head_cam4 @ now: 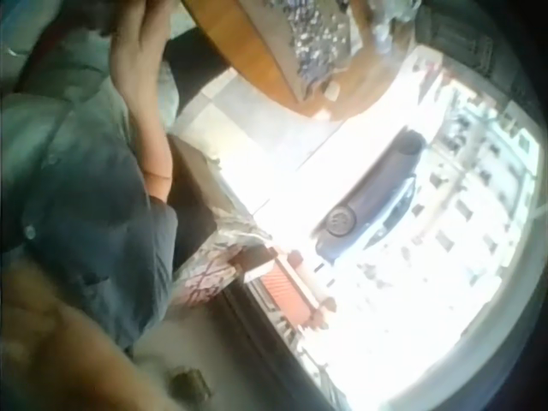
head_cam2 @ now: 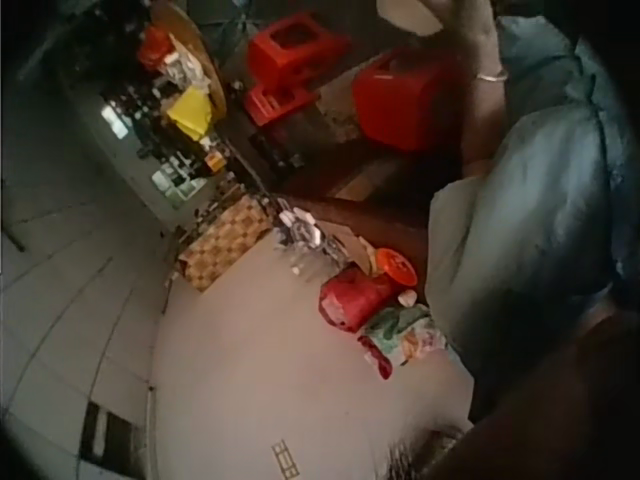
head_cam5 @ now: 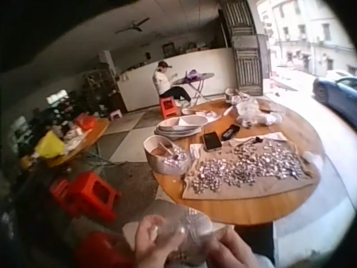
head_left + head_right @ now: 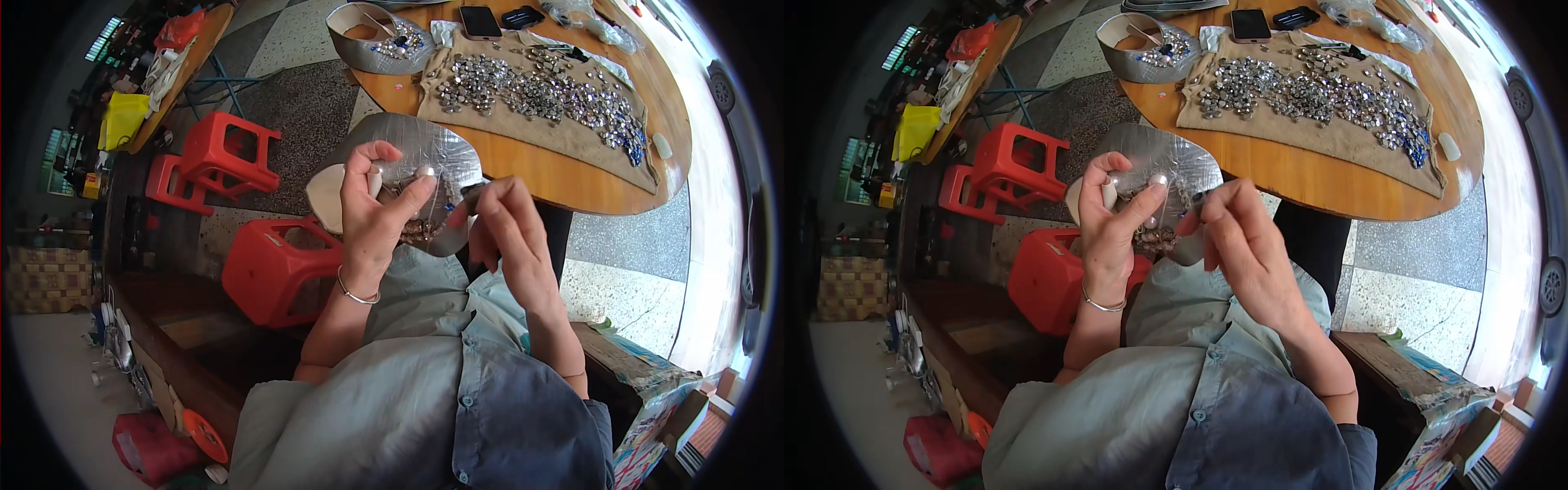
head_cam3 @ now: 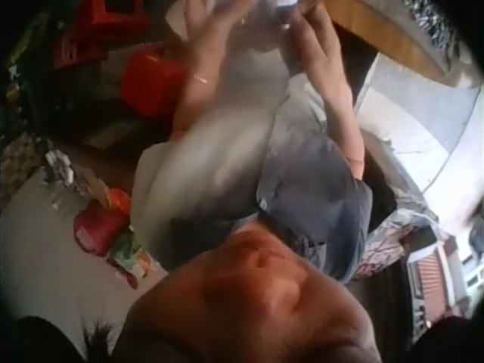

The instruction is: Attaching decorative embellishments and studs to silver shoe upper components.

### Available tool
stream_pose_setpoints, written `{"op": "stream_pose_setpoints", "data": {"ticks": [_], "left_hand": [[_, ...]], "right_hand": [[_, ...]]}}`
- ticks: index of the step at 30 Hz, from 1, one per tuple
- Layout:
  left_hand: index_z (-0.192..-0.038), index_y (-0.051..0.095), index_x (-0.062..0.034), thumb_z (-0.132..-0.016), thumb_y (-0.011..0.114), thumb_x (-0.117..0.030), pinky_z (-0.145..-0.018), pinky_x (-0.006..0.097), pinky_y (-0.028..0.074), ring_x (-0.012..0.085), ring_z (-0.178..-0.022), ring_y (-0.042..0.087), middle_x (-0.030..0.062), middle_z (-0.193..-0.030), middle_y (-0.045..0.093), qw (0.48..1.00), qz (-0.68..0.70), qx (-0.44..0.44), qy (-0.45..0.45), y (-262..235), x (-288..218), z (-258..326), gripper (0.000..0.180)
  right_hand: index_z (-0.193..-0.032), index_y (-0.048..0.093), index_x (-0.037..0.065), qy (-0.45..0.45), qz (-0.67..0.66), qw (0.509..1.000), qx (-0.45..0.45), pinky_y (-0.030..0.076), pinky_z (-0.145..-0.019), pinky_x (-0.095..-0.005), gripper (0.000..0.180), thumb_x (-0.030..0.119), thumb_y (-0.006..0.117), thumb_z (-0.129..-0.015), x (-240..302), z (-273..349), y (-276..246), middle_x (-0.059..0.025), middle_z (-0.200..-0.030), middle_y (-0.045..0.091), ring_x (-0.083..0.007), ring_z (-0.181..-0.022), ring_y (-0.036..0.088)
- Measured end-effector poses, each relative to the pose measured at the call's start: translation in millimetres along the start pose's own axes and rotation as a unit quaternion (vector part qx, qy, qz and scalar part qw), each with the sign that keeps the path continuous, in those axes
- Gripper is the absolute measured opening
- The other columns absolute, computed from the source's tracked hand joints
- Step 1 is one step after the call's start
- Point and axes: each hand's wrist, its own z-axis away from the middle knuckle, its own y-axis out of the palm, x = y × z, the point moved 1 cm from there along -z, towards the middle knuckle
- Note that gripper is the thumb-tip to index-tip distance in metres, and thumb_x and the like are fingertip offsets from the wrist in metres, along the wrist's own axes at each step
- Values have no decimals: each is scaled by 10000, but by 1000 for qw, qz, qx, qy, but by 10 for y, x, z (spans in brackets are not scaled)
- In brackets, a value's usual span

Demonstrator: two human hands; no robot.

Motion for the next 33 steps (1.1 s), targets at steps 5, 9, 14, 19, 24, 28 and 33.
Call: {"op": "stream_pose_setpoints", "data": {"ticks": [5,9,14,19,24,28,33], "left_hand": [[-929,577,-22,-798,675,-27,-749,219,460,80,-835,543,19,-932,578,987,-145,45,49,-96,24,-5,163],[-896,608,-20,-835,634,-27,-733,198,462,72,-817,562,12,-905,606,994,-85,57,25,-71,46,-16,67],[-999,556,-11,-815,657,-10,-704,196,485,75,-833,570,37,-893,594,998,19,37,-47,-42,34,-2,210],[-1065,488,-26,-686,750,53,-729,232,508,102,-797,576,57,-933,575,997,55,22,-46,49,16,25,468],[-1067,470,-13,-662,774,40,-715,221,517,106,-819,563,51,-973,510,998,25,20,-49,30,0,2,508],[-1058,484,-13,-655,772,44,-709,215,513,95,-805,563,52,-986,505,998,-1,31,-56,-12,4,16,498],[-1058,499,-15,-636,771,57,-712,219,514,100,-802,574,54,-980,526,996,10,46,-74,49,-29,34,507]], "right_hand": [[-972,419,60,121,-80,987,72,376,-479,-178,184,242,395,-985,-42,49,131,-46,-952,596,-60,-562,513],[-964,420,70,146,-200,963,103,365,-414,-197,167,235,407,-977,-102,64,120,-70,-769,589,-93,-465,502],[-929,435,62,93,-257,949,158,305,-413,-206,133,191,449,-957,-158,117,23,-9,-627,451,-77,-446,382],[-936,436,52,83,-245,960,108,277,-418,-193,104,153,447,-957,-306,185,-58,-5,-614,431,-58,-468,343],[-978,437,69,-9,-14,996,-90,283,-413,-169,99,165,413,-976,-167,213,-170,-65,-814,568,-43,-456,364],[-966,477,54,-89,87,981,-148,285,-439,-159,108,156,438,-968,-68,151,-267,-39,-798,560,-26,-511,399],[-934,565,-15,-87,181,976,-85,368,-545,-160,72,48,550,-902,-62,29,-81,23,-735,536,-11,-607,434]]}}
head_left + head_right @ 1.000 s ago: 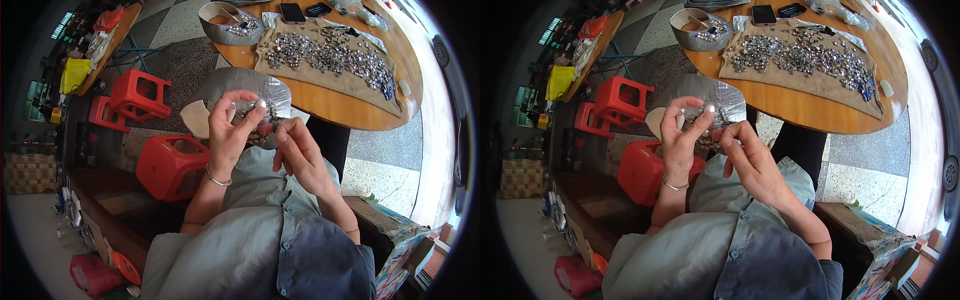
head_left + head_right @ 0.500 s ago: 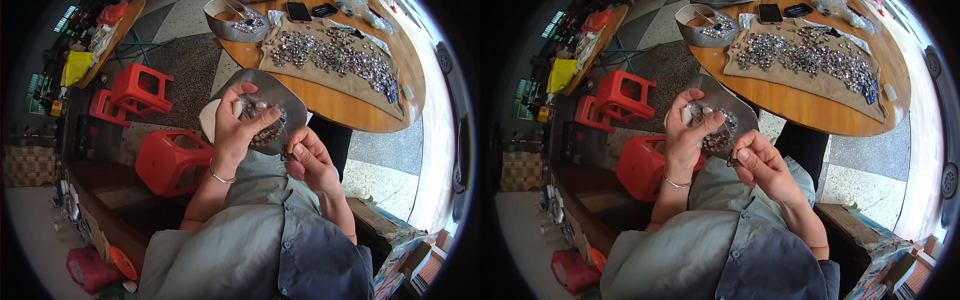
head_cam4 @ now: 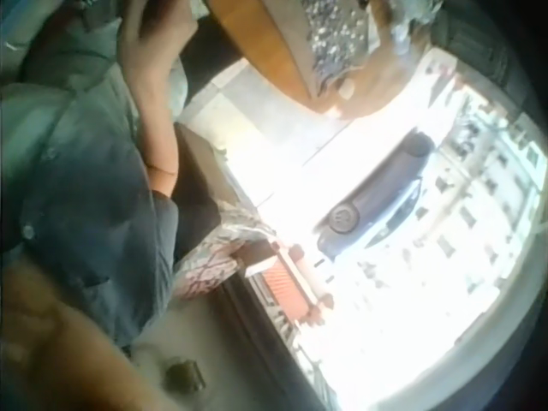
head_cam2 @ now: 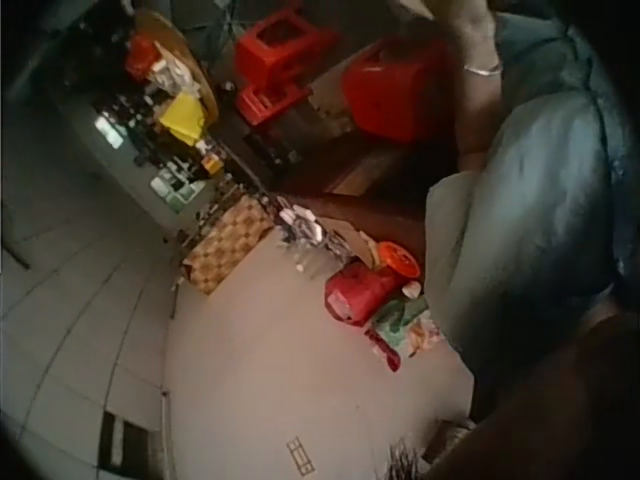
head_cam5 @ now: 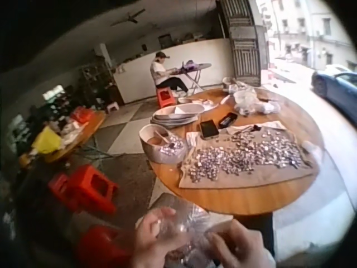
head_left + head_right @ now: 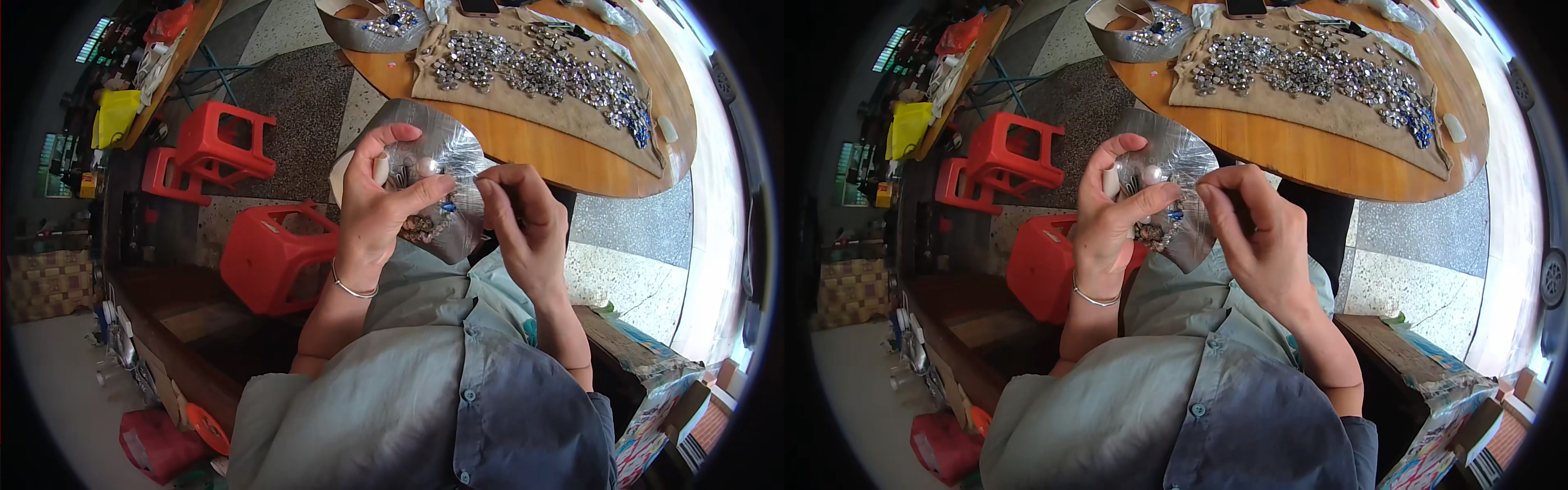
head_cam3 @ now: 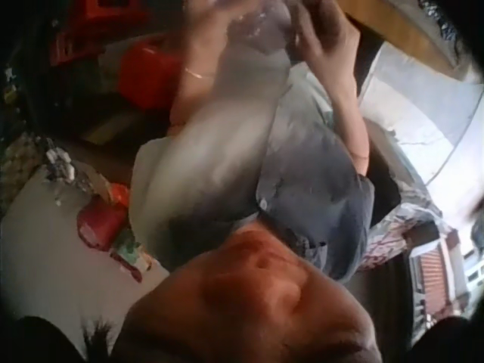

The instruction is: Attaching decorative embellishments and studs to silver shoe upper components.

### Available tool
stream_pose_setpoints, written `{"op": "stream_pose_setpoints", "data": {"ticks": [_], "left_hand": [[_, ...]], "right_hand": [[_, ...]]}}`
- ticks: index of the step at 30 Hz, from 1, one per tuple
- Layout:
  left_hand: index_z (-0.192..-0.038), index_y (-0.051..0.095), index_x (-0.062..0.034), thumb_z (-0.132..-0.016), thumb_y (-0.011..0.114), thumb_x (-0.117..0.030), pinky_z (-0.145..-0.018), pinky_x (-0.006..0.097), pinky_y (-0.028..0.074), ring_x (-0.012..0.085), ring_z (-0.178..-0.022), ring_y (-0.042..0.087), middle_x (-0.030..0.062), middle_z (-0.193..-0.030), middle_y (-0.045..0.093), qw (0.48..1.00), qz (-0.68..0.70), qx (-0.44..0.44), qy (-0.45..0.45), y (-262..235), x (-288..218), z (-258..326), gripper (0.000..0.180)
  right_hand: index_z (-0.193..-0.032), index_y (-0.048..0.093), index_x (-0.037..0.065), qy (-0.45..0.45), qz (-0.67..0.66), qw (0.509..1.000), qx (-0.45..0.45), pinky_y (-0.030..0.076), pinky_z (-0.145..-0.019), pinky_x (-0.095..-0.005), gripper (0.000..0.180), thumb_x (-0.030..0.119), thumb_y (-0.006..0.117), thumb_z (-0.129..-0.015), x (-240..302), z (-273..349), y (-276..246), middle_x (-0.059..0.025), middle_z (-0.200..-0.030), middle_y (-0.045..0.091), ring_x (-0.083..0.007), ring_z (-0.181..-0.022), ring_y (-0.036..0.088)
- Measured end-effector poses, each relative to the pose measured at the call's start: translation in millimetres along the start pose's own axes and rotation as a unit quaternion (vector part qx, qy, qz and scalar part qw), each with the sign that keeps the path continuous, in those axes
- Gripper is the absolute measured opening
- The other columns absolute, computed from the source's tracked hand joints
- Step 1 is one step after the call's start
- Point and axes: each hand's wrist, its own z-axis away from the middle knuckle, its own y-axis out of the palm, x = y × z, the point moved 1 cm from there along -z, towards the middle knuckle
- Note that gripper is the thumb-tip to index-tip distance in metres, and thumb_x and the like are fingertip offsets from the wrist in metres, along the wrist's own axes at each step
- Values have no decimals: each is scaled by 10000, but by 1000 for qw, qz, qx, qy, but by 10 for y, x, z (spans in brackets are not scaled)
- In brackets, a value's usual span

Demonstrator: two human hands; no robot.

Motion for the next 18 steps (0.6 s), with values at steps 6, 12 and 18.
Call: {"op": "stream_pose_setpoints", "data": {"ticks": [6,12,18], "left_hand": [[-1101,499,-20,-620,761,78,-730,237,515,114,-814,592,54,-962,575,996,60,29,-65,-40,-10,-9,556],[-1137,493,-18,-620,748,94,-753,248,513,123,-835,598,56,-955,595,985,109,61,-116,-64,-17,-19,587],[-1144,490,-10,-616,764,78,-797,253,499,124,-897,586,63,-1048,559,994,74,56,-57,-46,-24,13,602]], "right_hand": [[-913,578,-15,23,-13,1000,13,364,-513,-163,77,58,560,-896,15,-50,84,29,-691,553,-9,-578,456],[-910,582,-21,46,-39,997,38,370,-515,-159,81,56,569,-887,29,-68,47,22,-683,560,-6,-581,468],[-907,585,-27,58,-41,997,44,372,-519,-157,69,28,561,-874,88,-61,35,21,-679,563,-6,-580,477]]}}
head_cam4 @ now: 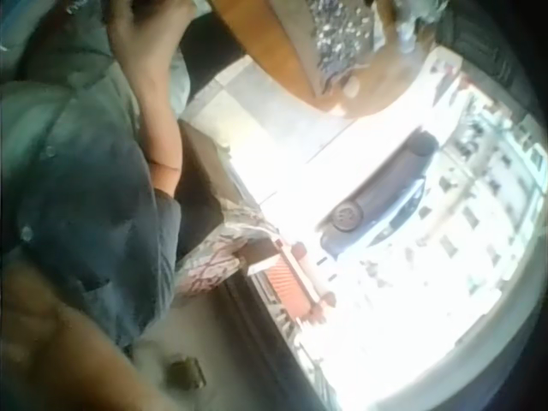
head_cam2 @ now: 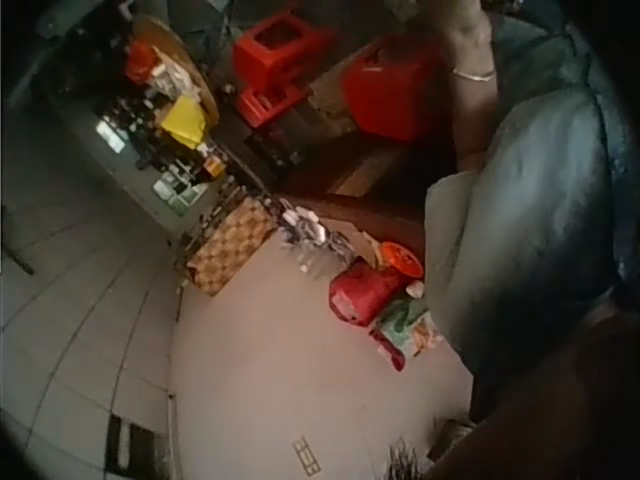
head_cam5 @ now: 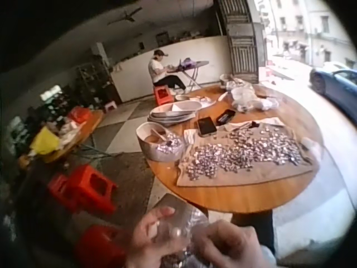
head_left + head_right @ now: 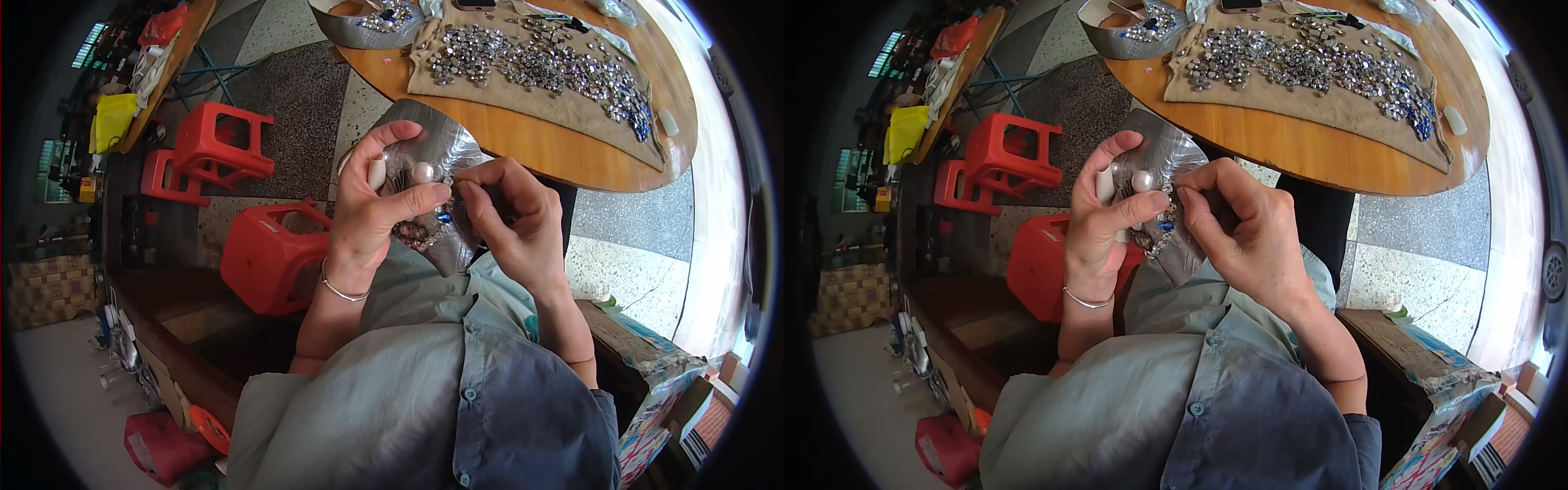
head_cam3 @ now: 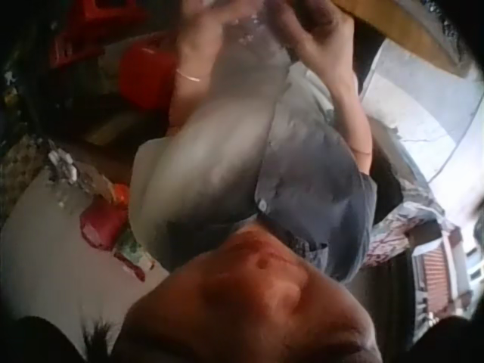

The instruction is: Attaching decorative embellishments and studs to silver shoe upper components.

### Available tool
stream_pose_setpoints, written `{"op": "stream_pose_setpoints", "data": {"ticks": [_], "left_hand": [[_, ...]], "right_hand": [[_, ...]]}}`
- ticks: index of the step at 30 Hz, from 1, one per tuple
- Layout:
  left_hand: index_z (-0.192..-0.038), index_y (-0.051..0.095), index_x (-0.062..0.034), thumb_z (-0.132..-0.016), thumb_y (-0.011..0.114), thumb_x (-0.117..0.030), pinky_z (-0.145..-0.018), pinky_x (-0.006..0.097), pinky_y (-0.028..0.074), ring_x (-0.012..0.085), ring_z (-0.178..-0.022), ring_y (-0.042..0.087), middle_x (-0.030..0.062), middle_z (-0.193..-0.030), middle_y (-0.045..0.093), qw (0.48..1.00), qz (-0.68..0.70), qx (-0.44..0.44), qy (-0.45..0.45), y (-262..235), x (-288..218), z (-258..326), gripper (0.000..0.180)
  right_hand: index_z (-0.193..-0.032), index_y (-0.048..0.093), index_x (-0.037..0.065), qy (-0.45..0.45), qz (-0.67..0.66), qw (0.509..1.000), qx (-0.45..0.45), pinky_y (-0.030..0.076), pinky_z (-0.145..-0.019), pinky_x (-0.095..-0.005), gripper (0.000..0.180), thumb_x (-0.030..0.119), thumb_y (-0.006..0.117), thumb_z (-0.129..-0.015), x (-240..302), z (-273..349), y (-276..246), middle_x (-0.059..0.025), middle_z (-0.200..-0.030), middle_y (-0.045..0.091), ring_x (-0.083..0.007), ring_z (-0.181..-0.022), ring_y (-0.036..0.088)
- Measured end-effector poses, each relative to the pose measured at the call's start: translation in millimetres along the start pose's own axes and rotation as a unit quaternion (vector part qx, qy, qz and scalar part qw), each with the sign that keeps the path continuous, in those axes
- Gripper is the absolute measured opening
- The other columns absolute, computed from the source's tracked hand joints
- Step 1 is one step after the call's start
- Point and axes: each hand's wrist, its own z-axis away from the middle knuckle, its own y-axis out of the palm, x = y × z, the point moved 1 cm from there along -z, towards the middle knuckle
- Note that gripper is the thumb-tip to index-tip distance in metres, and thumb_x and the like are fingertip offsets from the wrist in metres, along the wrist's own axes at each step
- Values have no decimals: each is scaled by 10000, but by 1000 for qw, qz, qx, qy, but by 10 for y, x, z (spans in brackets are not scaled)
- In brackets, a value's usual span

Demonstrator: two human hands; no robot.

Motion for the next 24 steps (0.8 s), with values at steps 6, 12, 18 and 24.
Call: {"op": "stream_pose_setpoints", "data": {"ticks": [6,12,18,24], "left_hand": [[-1145,491,-7,-644,762,60,-811,250,487,122,-911,575,61,-1069,548,998,-44,18,44,4,25,2,573],[-1115,532,-18,-702,723,38,-779,271,482,162,-879,600,46,-994,592,876,-381,-42,292,197,48,98,458],[-1063,591,-37,-682,720,39,-776,310,478,235,-878,627,85,-988,644,704,-556,25,441,259,199,57,410],[-1133,523,-11,-668,766,28,-819,278,483,158,-939,596,90,-1034,612,891,-322,81,309,48,109,-43,526]], "right_hand": [[-902,591,-28,-11,14,1000,-11,373,-522,-158,66,16,562,-862,-2,14,-4,29,-664,562,0,-581,474],[-881,584,-10,-77,118,989,-34,416,-508,-210,59,29,586,-836,-37,-14,-30,-40,-633,579,-73,-545,536],[-1014,518,15,-122,144,981,-49,458,-535,-285,169,57,568,-858,-267,-84,-53,-123,-684,605,-196,-596,617],[-1131,543,40,-42,-1,996,-81,274,-496,-152,250,204,460,-963,-229,-205,-467,47,-834,576,-2,-570,364]]}}
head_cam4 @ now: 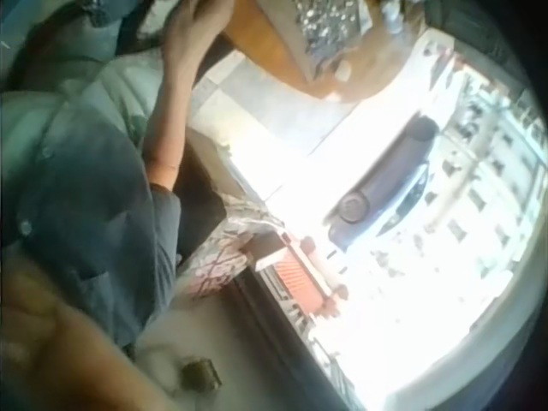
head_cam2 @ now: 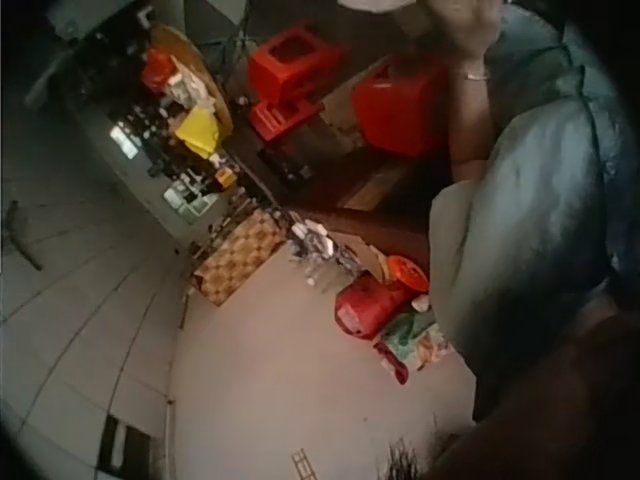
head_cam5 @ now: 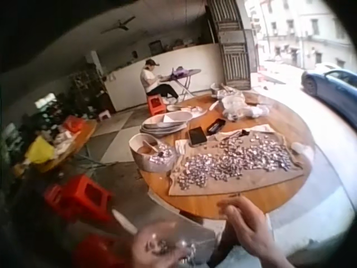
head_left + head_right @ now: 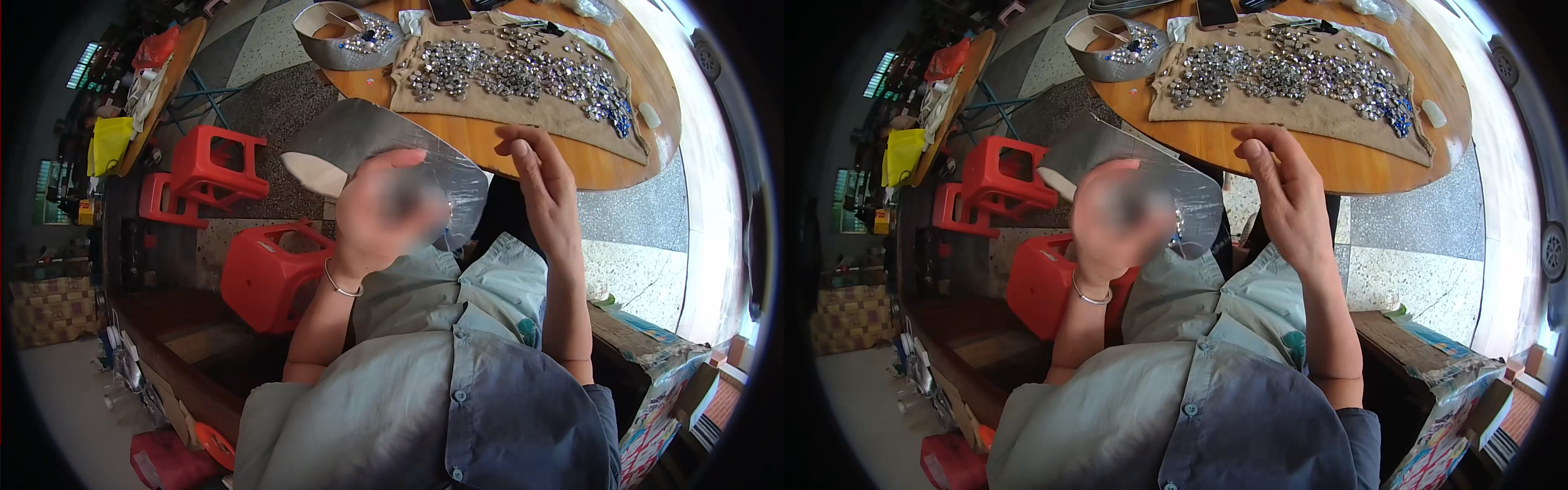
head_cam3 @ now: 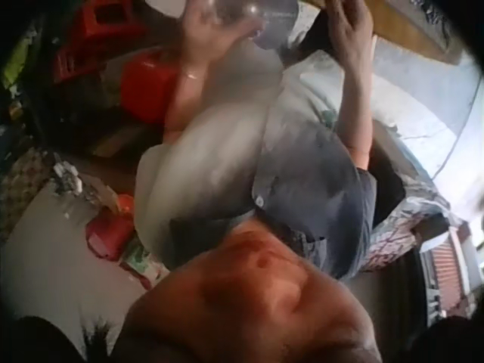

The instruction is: Attaching decorative embellishments and studs to silver shoe upper components.

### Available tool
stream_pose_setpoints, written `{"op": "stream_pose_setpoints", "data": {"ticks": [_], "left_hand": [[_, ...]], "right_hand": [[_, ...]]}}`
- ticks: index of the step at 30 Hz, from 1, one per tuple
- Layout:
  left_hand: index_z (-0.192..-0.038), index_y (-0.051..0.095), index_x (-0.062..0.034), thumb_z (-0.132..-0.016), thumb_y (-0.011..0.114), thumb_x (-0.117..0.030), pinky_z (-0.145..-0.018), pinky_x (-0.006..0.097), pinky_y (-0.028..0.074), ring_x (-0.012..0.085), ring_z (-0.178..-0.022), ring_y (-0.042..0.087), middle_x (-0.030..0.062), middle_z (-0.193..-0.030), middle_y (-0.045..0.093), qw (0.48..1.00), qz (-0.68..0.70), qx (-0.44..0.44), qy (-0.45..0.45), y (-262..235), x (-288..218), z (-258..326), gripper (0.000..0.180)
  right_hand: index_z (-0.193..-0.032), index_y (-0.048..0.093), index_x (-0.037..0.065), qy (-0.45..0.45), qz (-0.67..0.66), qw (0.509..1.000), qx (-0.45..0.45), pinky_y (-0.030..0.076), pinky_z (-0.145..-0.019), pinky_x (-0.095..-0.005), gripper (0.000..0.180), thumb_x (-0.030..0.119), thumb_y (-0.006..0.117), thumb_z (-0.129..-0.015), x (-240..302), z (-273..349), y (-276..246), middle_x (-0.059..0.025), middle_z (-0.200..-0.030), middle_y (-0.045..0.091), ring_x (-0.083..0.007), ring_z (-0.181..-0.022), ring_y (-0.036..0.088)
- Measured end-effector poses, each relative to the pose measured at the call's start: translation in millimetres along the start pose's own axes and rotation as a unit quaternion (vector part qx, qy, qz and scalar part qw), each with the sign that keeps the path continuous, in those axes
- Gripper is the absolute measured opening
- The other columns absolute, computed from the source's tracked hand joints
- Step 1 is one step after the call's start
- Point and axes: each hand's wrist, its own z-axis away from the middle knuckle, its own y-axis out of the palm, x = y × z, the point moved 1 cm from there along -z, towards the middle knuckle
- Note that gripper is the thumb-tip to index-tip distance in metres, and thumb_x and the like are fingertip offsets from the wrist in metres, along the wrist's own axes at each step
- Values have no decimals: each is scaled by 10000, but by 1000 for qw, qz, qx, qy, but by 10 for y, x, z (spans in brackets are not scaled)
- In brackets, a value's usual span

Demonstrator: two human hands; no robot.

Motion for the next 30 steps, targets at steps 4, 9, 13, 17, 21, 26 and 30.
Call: {"op": "stream_pose_setpoints", "data": {"ticks": [4,9,13,17,21,26,30], "left_hand": [[-1201,440,0,-648,791,20,-841,249,472,129,-959,577,73,-1048,591,971,212,43,-107,33,68,-16,655],[-1167,484,-25,-642,801,-11,-881,247,428,111,-1009,528,41,-1095,549,952,251,57,-167,12,120,-10,613],[-1137,492,-31,-632,809,-24,-876,237,422,100,-1002,520,28,-1068,547,961,230,43,-145,-17,102,-14,597],[-1108,503,-39,-614,823,-45,-848,226,426,84,-952,521,17,-1030,537,950,275,12,-147,32,-13,-21,589],[-1089,511,-44,-709,753,-54,-748,205,464,74,-844,556,8,-958,560,918,344,-97,-173,-60,118,-7,451],[-1079,536,-54,-790,674,-57,-684,213,482,79,-790,584,7,-891,585,881,389,-185,-195,-578,278,51,320],[-1058,565,-57,-841,611,-49,-625,203,470,72,-716,565,-2,-814,577,872,401,-199,-200,-956,387,89,222]], "right_hand": [[-1025,626,9,246,-242,903,255,465,-604,-179,190,112,585,-871,-200,-42,25,-9,-861,653,-43,-718,582],[-996,618,19,235,-353,866,264,340,-423,-121,171,137,589,-875,-250,-5,195,8,-831,646,9,-599,531],[-1006,572,7,183,-367,905,112,492,-609,-205,240,208,593,-877,-365,-80,338,-40,-852,630,-74,-699,590],[-1003,535,40,177,-406,895,-53,338,-388,-134,159,172,474,-942,-250,-287,132,-6,-870,561,-19,-509,379],[-937,461,13,127,-593,795,26,394,-422,-146,138,134,402,-968,-268,-279,-578,-19,-836,516,-38,-558,442],[-956,459,2,100,-683,723,-1,412,-557,-228,157,123,361,-983,-413,-83,-2539,-41,-760,467,-102,-697,465],[-845,517,-30,-83,-625,761,-155,508,-772,-354,198,79,399,-960,-1151,681,-5018,-114,-803,539,-201,-742,540]]}}
